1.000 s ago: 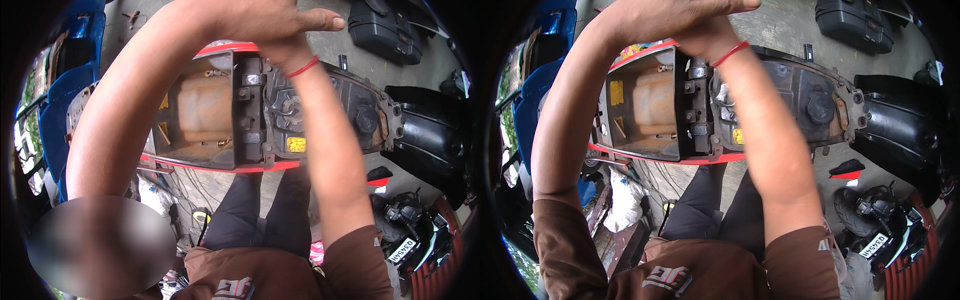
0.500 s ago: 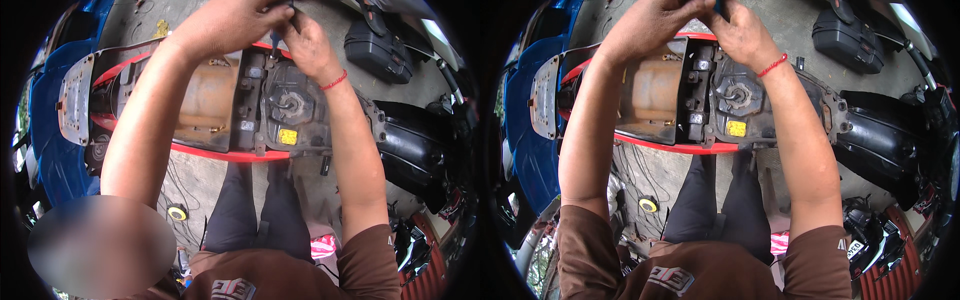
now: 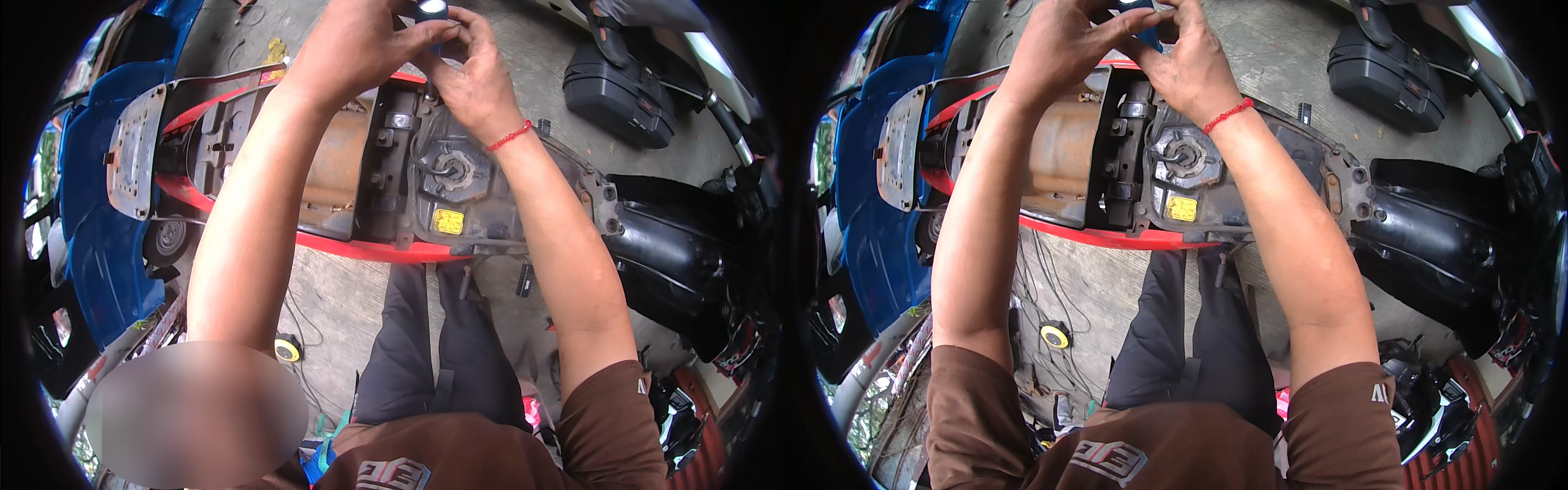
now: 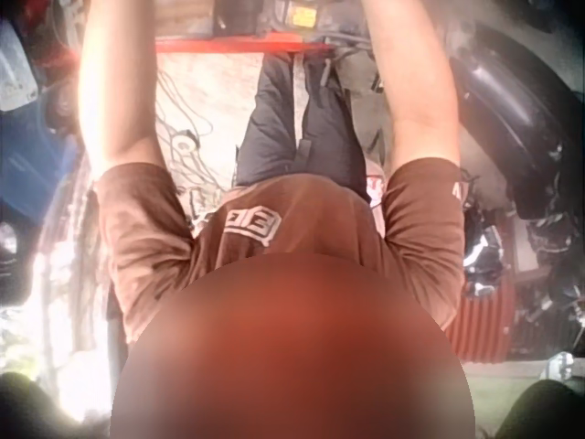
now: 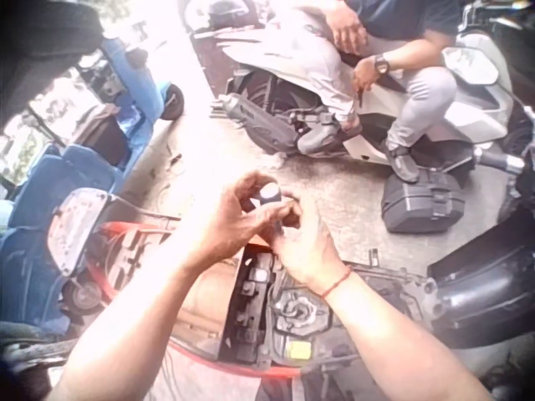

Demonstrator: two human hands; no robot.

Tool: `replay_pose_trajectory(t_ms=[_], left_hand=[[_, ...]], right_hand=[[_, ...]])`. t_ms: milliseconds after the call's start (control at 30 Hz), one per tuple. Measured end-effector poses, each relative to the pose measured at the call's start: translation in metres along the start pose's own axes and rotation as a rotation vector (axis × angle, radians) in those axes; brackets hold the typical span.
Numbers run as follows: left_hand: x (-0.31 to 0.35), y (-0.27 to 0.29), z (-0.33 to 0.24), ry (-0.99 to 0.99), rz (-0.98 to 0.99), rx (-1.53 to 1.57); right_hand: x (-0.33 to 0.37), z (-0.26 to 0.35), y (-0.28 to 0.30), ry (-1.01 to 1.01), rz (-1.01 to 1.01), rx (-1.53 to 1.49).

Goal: The person uses a blue-handled screwdriver to unscrew screws from the red plastic body panel of a scooter, working around the panel edge and footwell area. They collect the removed screws in their hand, set the screwdriver down, and continue loosening fasteners by hand while steadying the panel with the other arm.

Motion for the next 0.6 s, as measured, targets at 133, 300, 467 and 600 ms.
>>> replay_pose_trajectory(t_ms=[133, 300, 467, 600], left_hand=[[0.004, 0.003, -0.007, -0.19, -0.173, -0.348], [0.007, -0.001, -0.013, -0.211, -0.087, -0.198], [0.006, -0.008, -0.014, -0.237, -0.135, -0.45], [0.006, -0.015, -0.012, -0.328, -0.083, -0.171]], right_hand=[[-0.001, 0.004, 0.0, -0.023, 0.052, -0.021], [-0.001, 0.01, 0.001, -0.049, 0.204, -0.502], [-0.002, 0.006, 0.007, -0.027, 0.1, -0.243], [0.003, -0.007, 0.007, -0.084, 0.076, -0.181]])
Point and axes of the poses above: each hand's wrist, its own x-axis away from the middle knuckle, its own y-axis out of the back of the hand, z = x × y, the point moved 5 cm from there along -x, towards the middle knuckle, and after that the axes turned 12 degrees about x, right-handed, at the moved point
